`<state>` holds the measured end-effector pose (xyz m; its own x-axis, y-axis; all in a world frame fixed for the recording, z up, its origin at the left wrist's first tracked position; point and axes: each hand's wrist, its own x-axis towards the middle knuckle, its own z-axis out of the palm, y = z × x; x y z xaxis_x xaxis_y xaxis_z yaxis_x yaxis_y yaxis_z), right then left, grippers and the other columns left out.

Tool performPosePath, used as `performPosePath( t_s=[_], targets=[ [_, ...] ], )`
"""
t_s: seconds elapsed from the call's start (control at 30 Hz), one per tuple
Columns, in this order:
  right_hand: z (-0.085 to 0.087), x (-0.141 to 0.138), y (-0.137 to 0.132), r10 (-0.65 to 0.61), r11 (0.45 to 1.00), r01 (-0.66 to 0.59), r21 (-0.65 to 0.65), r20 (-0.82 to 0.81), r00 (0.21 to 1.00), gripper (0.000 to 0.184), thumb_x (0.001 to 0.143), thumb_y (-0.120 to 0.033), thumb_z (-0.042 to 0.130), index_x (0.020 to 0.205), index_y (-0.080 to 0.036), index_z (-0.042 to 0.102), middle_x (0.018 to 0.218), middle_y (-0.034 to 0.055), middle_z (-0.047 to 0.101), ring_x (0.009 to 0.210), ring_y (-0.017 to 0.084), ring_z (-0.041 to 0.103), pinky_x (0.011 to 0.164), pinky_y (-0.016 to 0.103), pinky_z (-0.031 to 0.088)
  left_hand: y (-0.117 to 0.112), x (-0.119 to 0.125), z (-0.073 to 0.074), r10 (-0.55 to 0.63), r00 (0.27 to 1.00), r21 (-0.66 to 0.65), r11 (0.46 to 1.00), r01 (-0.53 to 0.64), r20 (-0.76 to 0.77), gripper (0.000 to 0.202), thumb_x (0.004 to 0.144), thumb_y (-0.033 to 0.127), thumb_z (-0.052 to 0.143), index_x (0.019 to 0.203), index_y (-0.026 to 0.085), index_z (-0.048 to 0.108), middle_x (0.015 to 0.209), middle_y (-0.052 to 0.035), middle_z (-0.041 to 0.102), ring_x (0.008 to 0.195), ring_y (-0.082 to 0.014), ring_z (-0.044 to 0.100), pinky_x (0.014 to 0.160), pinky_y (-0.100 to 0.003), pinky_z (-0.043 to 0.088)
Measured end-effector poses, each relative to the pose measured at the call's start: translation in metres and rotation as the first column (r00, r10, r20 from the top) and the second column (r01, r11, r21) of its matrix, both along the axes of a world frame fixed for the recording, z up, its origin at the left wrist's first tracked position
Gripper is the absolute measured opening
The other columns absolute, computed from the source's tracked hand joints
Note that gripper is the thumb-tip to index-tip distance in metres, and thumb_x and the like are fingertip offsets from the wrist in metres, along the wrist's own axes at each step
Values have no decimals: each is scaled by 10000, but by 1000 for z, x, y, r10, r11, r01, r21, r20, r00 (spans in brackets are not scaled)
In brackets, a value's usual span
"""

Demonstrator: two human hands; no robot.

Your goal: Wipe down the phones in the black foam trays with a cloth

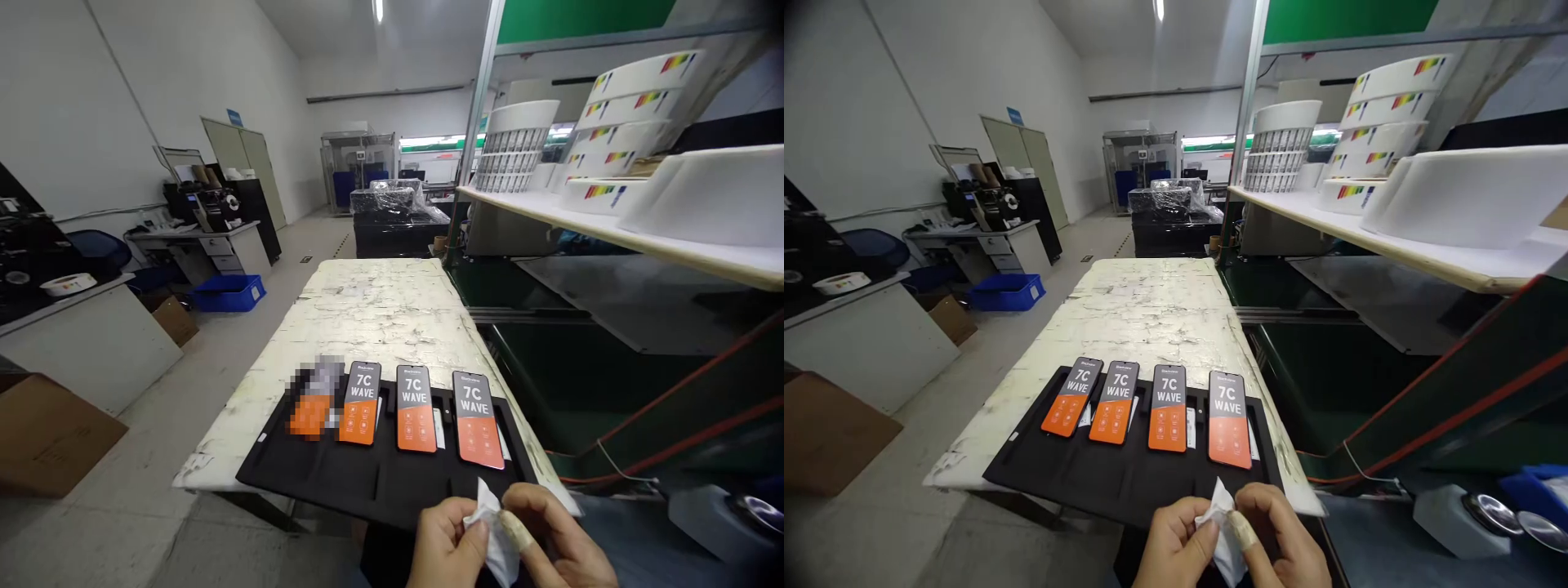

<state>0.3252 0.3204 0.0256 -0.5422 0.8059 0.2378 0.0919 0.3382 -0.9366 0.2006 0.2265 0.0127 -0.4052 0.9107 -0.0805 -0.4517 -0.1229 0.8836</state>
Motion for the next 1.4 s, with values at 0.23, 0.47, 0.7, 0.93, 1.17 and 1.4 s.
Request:
performPosePath(
  t_s=[0.23,0.47,0.7,0.93,1.17,1.4],
  targets=[
    [-5,-8,1,129,983,-121,-135,55,990,460,783,-386,752,1195,-226,625,1102,119,731,986,287,715,856,355,613,1,-12,-13,19,996,30,999,-16,-84,692,771,679,687,1149,101,655,673,-39,590,565,-114,494,566,-233,371],
    [-3,-30,2,112,859,-183,478,173,979,493,870,-188,602,1348,-296,546,1029,59,735,861,211,724,733,265,618,1,-31,-18,68,998,-17,998,-67,19,953,787,687,666,1460,80,370,742,-34,595,649,-147,550,627,-265,477],
    [13,-71,9,246,740,-368,563,283,927,452,905,-122,550,1332,-272,551,1052,56,737,882,182,714,775,255,601,-13,-62,-10,70,997,38,997,-68,-29,812,946,564,503,1549,153,148,1197,-171,645,1069,-262,621,950,-411,500],
    [16,-105,50,107,843,-248,477,304,947,409,950,-211,506,1358,-235,510,951,69,706,800,185,685,722,292,588,-14,-87,-17,80,11,75,966,-249,-997,407,934,412,541,1249,169,626,1382,-126,565,1258,-359,536,1051,-607,448],
    [-10,-129,56,186,805,-399,439,452,872,360,960,-154,431,1294,-204,556,823,59,627,702,184,613,608,288,530,6,-89,-31,207,-342,315,902,-296,-916,677,930,686,339,1075,112,667,1174,-131,694,1083,-280,651,847,-459,565],
    [10,-177,102,80,859,-284,426,436,896,303,898,-162,517,1172,-206,639,861,63,656,776,198,647,709,323,527,14,-87,-33,313,-374,444,827,-344,-873,661,958,650,254,929,142,676,925,-86,739,927,-237,686,810,-400,505]
  ],
)
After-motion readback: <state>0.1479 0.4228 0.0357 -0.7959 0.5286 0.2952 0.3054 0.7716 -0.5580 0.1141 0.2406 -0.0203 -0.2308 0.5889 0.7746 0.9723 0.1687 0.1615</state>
